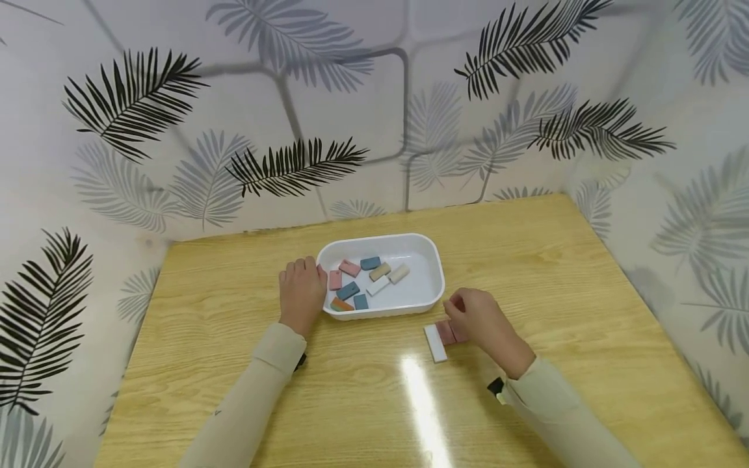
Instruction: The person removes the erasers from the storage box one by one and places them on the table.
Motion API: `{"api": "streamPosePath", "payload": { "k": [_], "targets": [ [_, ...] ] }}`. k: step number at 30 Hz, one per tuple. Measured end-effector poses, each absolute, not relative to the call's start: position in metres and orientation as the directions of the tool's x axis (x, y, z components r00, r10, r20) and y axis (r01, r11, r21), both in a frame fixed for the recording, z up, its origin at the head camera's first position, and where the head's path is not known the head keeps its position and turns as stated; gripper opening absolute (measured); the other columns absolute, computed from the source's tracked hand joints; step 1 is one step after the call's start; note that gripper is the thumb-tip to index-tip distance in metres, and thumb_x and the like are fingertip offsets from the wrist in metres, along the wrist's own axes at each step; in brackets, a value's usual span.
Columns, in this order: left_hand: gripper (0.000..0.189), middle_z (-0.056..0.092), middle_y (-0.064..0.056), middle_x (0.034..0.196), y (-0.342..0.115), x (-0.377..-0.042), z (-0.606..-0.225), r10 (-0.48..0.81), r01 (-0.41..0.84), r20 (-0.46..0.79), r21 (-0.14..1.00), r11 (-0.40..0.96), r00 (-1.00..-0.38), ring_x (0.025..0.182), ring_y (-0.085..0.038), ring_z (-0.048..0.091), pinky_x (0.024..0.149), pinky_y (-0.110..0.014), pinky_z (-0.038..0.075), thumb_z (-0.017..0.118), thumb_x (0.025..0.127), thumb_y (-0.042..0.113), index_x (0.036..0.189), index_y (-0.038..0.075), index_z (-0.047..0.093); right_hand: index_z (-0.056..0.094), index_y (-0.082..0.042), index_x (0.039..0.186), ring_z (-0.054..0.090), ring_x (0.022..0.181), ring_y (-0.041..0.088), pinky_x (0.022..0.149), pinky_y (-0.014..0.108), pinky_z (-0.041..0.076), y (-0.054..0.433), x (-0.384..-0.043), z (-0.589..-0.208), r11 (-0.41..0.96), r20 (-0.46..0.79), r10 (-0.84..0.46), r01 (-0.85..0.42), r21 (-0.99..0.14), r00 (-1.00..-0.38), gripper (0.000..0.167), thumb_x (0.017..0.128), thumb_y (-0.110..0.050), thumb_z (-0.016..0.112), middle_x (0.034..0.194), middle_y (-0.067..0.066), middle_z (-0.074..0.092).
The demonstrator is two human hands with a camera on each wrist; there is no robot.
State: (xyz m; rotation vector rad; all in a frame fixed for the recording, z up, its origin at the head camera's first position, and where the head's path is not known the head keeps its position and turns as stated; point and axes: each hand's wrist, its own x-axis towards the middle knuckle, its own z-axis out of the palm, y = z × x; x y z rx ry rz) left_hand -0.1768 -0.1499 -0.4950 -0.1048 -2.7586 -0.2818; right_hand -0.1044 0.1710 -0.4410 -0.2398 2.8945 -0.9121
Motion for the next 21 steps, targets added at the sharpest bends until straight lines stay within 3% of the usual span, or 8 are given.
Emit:
{"api": "streamPosePath", "payload": {
  "k": [8,14,21],
  "targets": [
    [0.026,0.055,-0.015,0.080,-0.150,-0.178,-0.495,0.026,0.090,0.347,0.171,0.981,-0.937,0.074,-0.030,0.048,0.064,-0.040,0.036,0.043,0.095,0.022,0.089,-0.001,0.053,0.065,-0.001,0.097,0.058,0.075,0.013,0.066,0.029,0.048,0.140,-0.133,-0.429,0.723,-0.012,-0.337,-0.251,-0.643,-0.941,0.016,0.091,-0.014,0.057,0.085,0.003,0.063],
    [0.024,0.055,-0.015,0.080,-0.150,-0.178,-0.493,0.025,0.090,0.351,0.171,0.981,-0.936,0.073,-0.030,0.048,0.064,-0.040,0.036,0.046,0.094,0.022,0.090,-0.001,0.053,0.062,0.003,0.108,0.059,0.089,0.019,0.077,0.033,0.048,0.128,-0.159,-0.444,0.743,-0.027,-0.441,-0.348,-0.572,-0.897,0.022,0.088,-0.007,0.060,0.098,0.010,0.064],
    [0.027,0.054,-0.014,0.082,-0.149,-0.178,-0.493,0.035,0.098,0.326,0.178,0.979,-0.945,0.076,-0.029,0.047,0.067,-0.040,0.036,0.042,0.096,0.023,0.092,-0.001,0.052,0.061,0.006,0.108,0.058,0.089,0.022,0.078,0.034,0.048,0.122,-0.182,-0.464,0.782,0.002,-0.461,-0.407,-0.472,-0.887,0.024,0.084,0.000,0.061,0.100,0.016,0.062]
  ]
}}
